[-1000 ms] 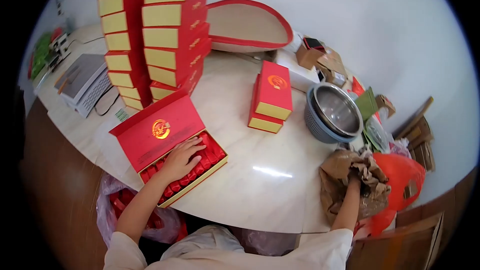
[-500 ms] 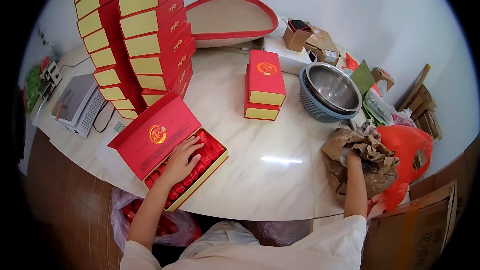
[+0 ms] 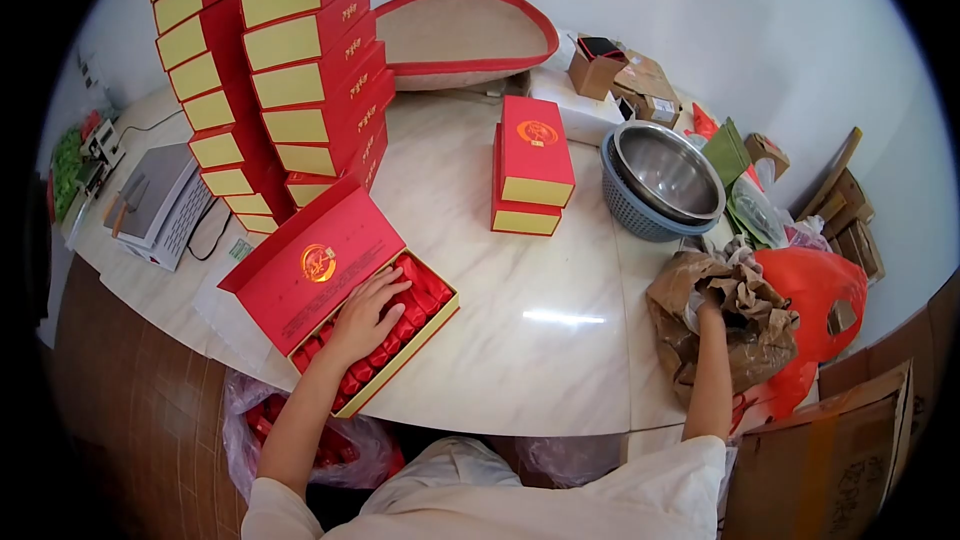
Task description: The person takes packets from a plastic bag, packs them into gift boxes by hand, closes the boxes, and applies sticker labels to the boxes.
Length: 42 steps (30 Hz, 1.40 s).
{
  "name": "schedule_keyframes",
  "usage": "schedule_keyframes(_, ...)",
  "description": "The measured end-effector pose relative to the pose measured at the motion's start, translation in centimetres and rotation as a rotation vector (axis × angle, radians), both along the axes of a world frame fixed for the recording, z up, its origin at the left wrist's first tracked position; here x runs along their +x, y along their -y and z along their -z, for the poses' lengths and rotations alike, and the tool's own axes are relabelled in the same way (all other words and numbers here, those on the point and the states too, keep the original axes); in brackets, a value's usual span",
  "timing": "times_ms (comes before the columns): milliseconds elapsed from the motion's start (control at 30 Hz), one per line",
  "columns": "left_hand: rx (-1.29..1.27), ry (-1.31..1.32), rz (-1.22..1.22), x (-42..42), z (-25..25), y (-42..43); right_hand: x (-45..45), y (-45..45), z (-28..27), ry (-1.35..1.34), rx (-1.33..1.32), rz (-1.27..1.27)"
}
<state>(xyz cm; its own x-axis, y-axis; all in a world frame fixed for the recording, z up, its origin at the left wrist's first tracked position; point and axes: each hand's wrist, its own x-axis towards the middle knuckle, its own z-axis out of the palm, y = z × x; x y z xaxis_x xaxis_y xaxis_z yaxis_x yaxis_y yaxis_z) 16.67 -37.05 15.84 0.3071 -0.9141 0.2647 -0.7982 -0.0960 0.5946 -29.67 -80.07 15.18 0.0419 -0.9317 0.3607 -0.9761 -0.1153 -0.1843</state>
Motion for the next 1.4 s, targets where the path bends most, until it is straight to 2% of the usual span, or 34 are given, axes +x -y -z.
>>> schedule_keyframes(233, -0.03, 0.035, -0.011, 0.0, 0.2, 0.1, -4.8, -3.3, 1.2, -0.064, -0.108, -0.005)
schedule_keyframes(333, -0.036, 0.042, -0.014, -0.1, 0.1, 0.1, -4.4, -5.7, -1.7, 0.097, 0.014, -0.152)
schedule_keyframes(367, -0.038, 0.045, -0.015, -0.1, 0.1, 0.0, -5.0, -5.0, -0.7, 0.248, -0.084, -0.12)
schedule_keyframes(467, -0.039, 0.059, -0.012, -0.1, 0.1, 0.2, -0.8, -10.7, -5.7, 0.227, -0.119, -0.033)
schedule_keyframes(600, -0.018, 0.069, -0.021, -0.3, 0.0, 0.3, 0.4, -13.3, -7.7, 0.409, -0.36, -0.058)
schedule_keyframes(733, -0.024, 0.067, -0.016, -0.1, 0.4, 0.3, 2.5, -16.5, -11.5, 0.429, -0.543, -0.122)
schedule_keyframes(800, -0.031, 0.078, -0.029, -0.1, 0.2, 0.3, 4.2, -18.3, -13.4, 0.442, -0.75, -0.245)
schedule_keyframes(867, -0.117, -0.154, -0.004, -0.2, -0.3, 0.2, 6.5, -20.2, -14.7, 0.424, -0.843, -0.319)
schedule_keyframes(933, -0.157, -0.17, -0.048, -0.2, -1.0, -0.4, 9.2, -21.8, -15.4, 0.411, -0.936, -0.402)
schedule_keyframes(1000, -0.236, -0.226, -0.107, -0.3, -1.9, -1.3, 11.9, -23.2, -15.7, 0.419, -1.093, -0.59)
schedule_keyframes(1067, -0.305, -0.27, -0.166, -0.7, -1.8, -2.8, 14.2, -24.9, -15.4, 0.457, -1.077, -0.685)
schedule_keyframes(1133, -0.363, -0.334, -0.249, -1.5, -2.3, -5.2, 17.1, -27.1, -14.3, 0.317, -0.959, -0.879)
schedule_keyframes(1167, -0.395, -0.417, -0.31, -2.0, -2.4, -6.3, 19.0, -28.0, -13.3, 0.345, -0.891, -1.041)
schedule_keyframes(1200, -0.426, -0.334, -0.349, -2.2, -2.5, -7.6, 21.0, -28.8, -11.9, 0.371, -0.82, -1.203)
schedule_keyframes(1333, -0.567, -0.351, -0.564, -3.1, -0.7, -11.8, 28.8, -33.8, -5.5, 0.48, -0.643, -1.692)
schedule_keyframes(1400, -0.599, -0.377, -0.662, -3.8, 0.2, -13.5, 30.9, -36.4, -2.9, 0.456, -0.52, -1.792)
